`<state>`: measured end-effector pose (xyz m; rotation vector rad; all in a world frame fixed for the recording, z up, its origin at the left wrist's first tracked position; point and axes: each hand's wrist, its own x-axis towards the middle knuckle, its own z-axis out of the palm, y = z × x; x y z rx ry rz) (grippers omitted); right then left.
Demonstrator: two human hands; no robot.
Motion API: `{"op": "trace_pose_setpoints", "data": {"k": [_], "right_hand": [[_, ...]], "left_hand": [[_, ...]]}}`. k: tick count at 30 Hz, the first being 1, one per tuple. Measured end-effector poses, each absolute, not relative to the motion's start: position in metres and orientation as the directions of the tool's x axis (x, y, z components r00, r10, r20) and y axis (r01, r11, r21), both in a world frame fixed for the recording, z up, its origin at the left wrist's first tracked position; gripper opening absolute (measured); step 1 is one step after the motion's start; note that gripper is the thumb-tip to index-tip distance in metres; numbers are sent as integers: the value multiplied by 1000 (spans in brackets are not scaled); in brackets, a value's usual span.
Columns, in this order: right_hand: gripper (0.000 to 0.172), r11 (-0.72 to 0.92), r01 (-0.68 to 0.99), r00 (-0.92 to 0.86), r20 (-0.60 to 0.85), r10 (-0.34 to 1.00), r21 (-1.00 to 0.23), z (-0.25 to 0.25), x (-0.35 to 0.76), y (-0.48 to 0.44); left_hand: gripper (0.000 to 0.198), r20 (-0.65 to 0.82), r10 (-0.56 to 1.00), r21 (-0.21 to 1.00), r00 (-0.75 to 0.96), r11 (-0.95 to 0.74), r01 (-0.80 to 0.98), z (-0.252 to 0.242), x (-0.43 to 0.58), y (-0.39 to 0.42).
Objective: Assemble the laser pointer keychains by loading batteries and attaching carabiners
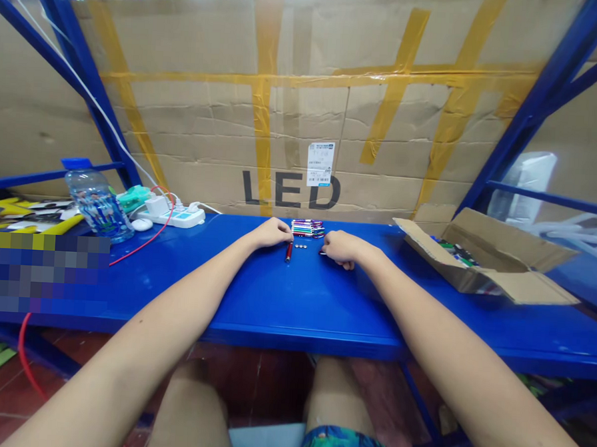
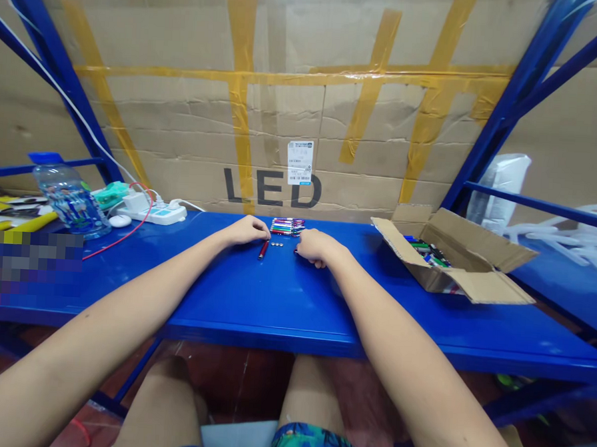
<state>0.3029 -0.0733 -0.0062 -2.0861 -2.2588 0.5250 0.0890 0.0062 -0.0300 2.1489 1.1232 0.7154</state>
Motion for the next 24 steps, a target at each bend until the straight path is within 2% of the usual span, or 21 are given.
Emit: {"op": "trace_pose_setpoints", "data": {"k": [24], "right_hand": [[26,68,970,-119,-214,970,-231,-7,305,-70]], "left_hand": [[9,131,840,732,527,-440,520,-28,86,8]]}}
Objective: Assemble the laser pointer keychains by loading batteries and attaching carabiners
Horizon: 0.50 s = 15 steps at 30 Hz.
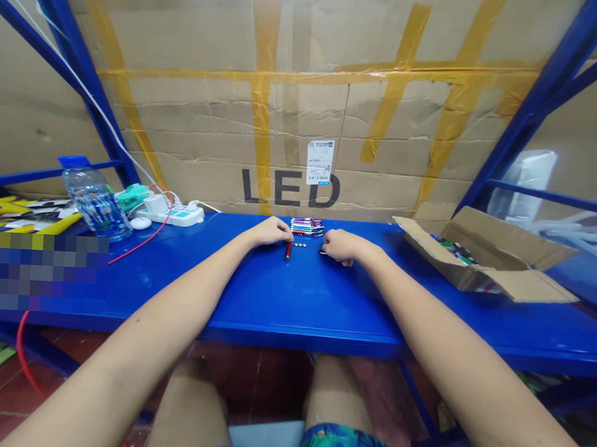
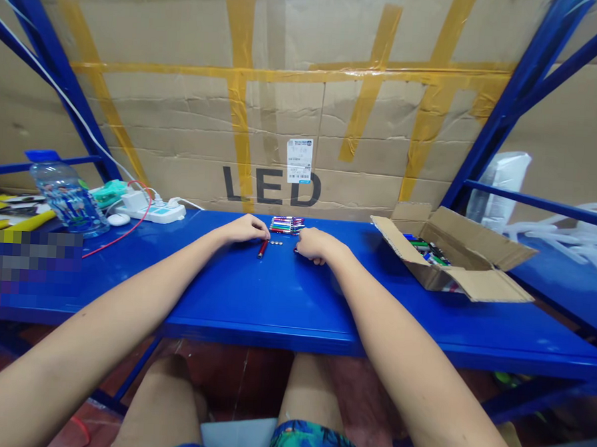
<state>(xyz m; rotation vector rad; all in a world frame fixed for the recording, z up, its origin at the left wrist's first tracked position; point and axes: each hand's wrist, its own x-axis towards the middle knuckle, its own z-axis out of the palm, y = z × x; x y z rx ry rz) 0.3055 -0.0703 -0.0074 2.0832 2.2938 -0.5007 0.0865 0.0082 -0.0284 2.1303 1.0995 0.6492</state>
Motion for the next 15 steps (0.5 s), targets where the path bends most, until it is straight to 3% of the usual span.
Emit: {"op": "trace_pose_setpoints", "data": {"k": [7,15], "right_hand": [[26,66,969,-116,-204,972,-237,-7,305,-71],[26,161,961,-181,-71,981,-226,-7,303,-74]], "left_hand": [[10,135,848,749,513,-426,507,-29,86,8],[16,198,906,755,375,-385,531,-31,86,12]]}}
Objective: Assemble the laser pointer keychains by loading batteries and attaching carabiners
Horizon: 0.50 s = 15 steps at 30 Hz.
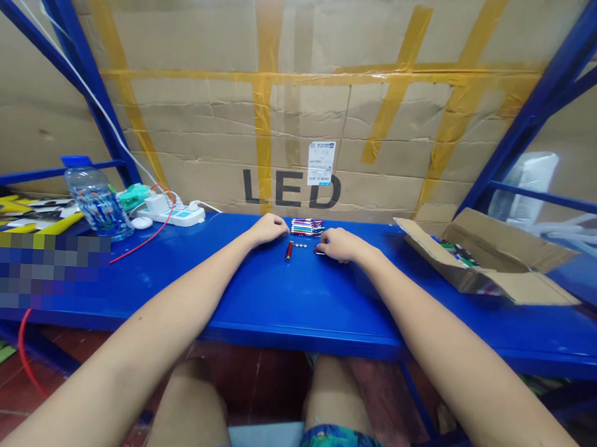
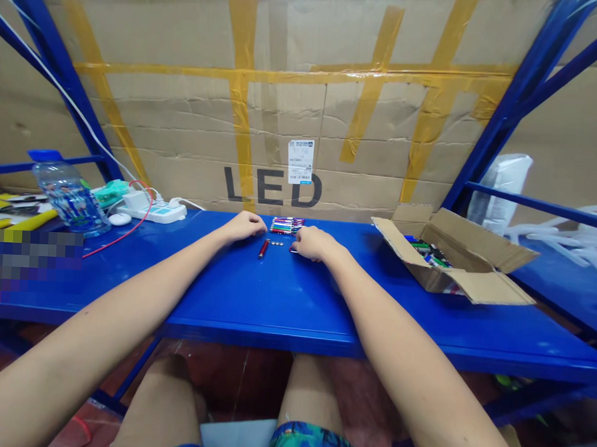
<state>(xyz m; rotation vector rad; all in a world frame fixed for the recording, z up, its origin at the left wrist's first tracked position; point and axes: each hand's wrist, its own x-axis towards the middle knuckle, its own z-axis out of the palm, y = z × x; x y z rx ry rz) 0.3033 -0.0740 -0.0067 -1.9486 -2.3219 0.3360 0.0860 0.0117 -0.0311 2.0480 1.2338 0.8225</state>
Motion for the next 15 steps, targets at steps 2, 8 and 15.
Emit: {"op": "trace_pose_setpoints", "data": {"k": [2,8,15], "right_hand": [[28,156,960,-176,-66,982,-231,-6,302,-75],[26,159,957,-185,-87,979,-243,-5,303,-75],[15,214,919,-260,-101,960,-332,-9,308,-70]], "left_hand": [[16,200,915,758,351,-371,536,-31,86,12],[15,197,923,768,332,-355,533,-32,86,13],[14,206,919,762,336,-366,534,-33,85,14]]}}
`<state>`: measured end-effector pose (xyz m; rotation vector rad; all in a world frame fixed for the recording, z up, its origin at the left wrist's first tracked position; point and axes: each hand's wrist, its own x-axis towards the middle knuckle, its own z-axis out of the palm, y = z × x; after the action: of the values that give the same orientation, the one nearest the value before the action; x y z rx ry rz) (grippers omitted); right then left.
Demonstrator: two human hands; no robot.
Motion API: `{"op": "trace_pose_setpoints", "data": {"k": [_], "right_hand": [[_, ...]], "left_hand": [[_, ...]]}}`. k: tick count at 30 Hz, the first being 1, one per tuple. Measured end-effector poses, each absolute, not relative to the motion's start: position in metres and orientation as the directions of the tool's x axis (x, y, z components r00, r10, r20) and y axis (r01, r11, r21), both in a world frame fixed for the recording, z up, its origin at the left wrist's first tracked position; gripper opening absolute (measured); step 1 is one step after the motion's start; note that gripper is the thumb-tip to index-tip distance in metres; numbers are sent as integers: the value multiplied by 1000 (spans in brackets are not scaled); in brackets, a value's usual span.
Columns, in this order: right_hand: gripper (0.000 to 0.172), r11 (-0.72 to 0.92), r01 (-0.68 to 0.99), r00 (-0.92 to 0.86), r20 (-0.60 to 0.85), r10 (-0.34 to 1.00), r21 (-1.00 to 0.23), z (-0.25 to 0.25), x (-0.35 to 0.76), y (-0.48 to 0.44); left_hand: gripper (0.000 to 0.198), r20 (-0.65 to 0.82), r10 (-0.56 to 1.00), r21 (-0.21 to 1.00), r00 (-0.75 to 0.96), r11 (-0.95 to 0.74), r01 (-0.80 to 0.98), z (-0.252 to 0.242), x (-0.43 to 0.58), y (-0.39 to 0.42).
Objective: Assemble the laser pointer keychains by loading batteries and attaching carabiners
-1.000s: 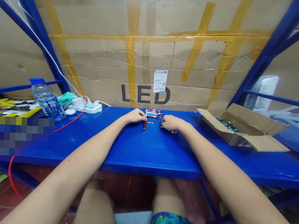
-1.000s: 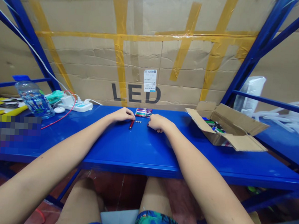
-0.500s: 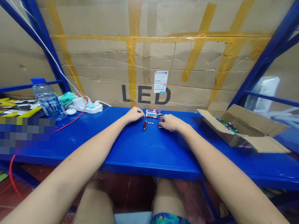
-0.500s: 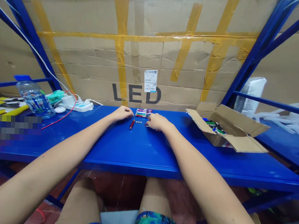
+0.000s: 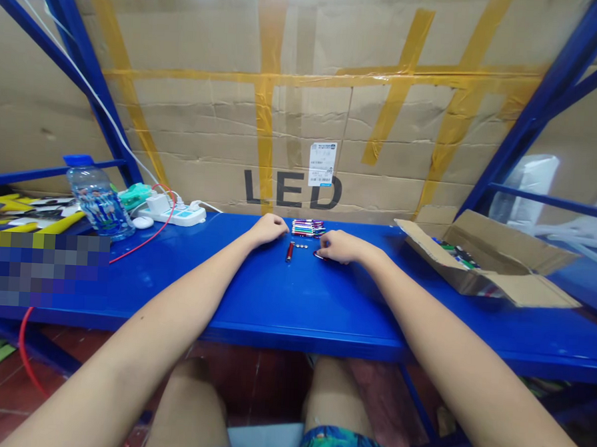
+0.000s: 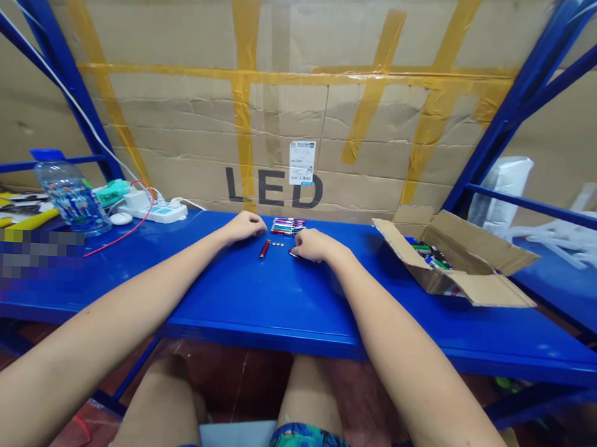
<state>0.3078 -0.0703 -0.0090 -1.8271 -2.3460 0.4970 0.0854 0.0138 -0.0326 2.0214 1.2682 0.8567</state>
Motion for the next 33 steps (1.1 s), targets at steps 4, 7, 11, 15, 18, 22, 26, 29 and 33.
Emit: {"op": "trace_pose_setpoints", "data": {"k": [4,7,11,15,18,22,26,29,33], "right_hand": [[13,265,898,-313,-87,946,-352,-11,308,-69],[10,287,881,-341,-85,936,-377,-12,308,-69],[10,302,877,-359,-91,929,-374,-12,308,-68],[11,309,887,-358,-88,929,-343,-11,308,-69],[11,284,891,-342,-111,933,-353,-9,304,-72],[13,268,903,-329,-140,934,-335,-6,300,-76],[14,319,904,-342,-37,939,-284,-3,303,-74],[11,336,904,-313,127,941,-263,-3,311,-69],[12,327,903,-264,240,934,-279,-7,319,-60]], "left_hand": [[14,207,919,762,336,-367,534,-34,85,15],[13,211,916,762,340,-372,530,-34,85,17],[13,212,915,757,342,-375,536,-36,86,18],[15,212,914,735,347,-383,560,-36,85,16],[19,314,870,616,379,-491,617,-33,88,12],[23,481,705,321,521,-695,644,-24,101,10],[24,404,646,102,648,-736,670,-16,123,12],[21,306,667,55,679,-724,687,-13,135,14],[13,271,691,122,670,-715,689,-14,139,14]]}}
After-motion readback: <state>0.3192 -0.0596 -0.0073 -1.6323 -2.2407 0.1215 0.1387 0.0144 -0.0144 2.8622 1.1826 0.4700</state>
